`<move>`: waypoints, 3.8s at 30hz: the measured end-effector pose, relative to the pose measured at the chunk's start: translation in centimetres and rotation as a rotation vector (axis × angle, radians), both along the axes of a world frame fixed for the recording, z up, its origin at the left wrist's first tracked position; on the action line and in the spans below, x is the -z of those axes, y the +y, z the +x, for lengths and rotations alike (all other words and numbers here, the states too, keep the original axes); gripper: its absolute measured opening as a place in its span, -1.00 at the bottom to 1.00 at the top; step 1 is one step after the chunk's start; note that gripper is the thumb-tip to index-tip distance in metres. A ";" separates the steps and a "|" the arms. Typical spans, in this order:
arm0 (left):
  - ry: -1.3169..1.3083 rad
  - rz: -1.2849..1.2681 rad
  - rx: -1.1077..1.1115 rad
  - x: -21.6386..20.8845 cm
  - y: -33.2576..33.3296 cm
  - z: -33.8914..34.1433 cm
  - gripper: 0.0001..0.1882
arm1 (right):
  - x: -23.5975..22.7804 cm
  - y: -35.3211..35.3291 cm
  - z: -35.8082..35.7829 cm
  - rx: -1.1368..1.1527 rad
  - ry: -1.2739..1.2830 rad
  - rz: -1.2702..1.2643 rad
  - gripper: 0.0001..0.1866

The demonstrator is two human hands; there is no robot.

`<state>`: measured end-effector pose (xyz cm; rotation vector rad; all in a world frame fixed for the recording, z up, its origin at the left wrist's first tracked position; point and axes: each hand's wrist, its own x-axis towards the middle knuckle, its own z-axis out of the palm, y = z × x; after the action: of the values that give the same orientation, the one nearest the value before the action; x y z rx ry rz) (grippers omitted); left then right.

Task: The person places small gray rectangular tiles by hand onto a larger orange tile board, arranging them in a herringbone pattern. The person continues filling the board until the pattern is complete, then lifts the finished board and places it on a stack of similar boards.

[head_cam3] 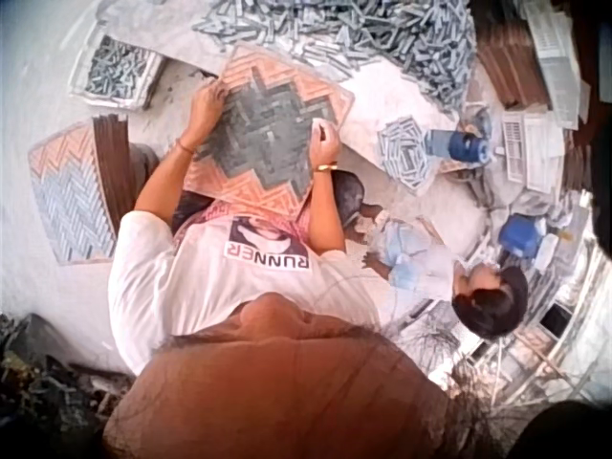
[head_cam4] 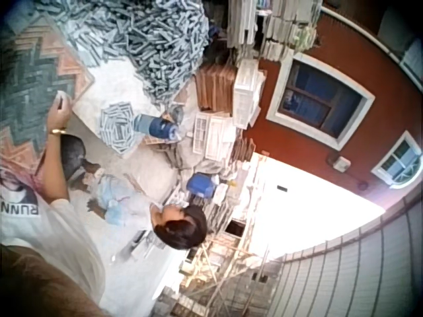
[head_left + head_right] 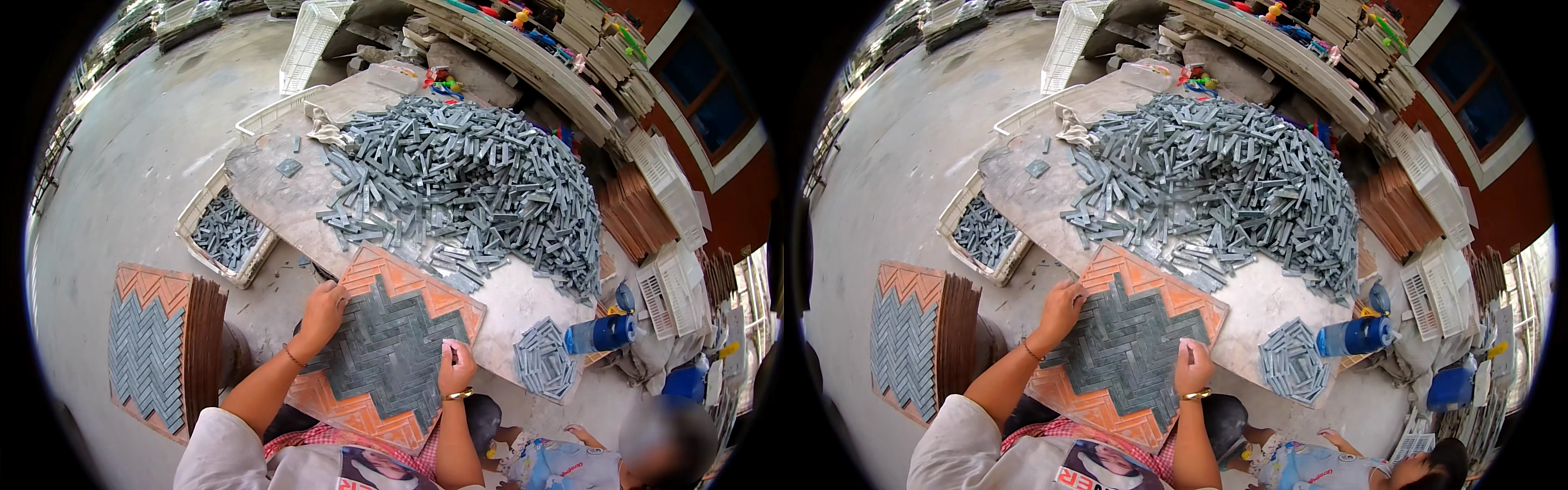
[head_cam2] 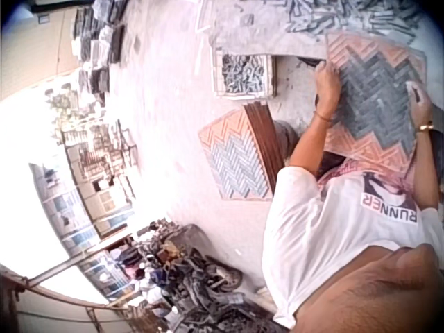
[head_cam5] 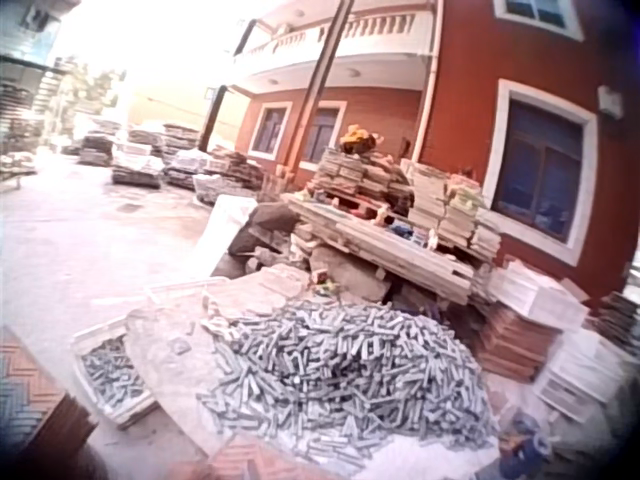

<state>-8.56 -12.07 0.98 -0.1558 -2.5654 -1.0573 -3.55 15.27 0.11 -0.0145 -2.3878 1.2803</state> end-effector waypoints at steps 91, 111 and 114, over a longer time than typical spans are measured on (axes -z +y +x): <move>-0.218 0.126 0.027 -1.4 -0.2 -2.2 -0.86 | -0.2 0.1 -0.2 0.011 0.003 0.012 -0.94; 0.041 -0.307 -0.050 -2.0 -5.1 -12.4 -0.78 | 0.1 0.0 -0.2 0.021 0.018 0.028 -0.90; 0.002 -0.364 0.043 -1.4 -5.3 -13.5 -0.84 | 0.1 0.2 -0.3 0.028 0.030 0.035 -0.89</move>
<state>-22.09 -17.34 2.39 -0.3042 -2.7397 -0.5922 -3.83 15.44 -0.03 -0.0179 -2.3757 1.2167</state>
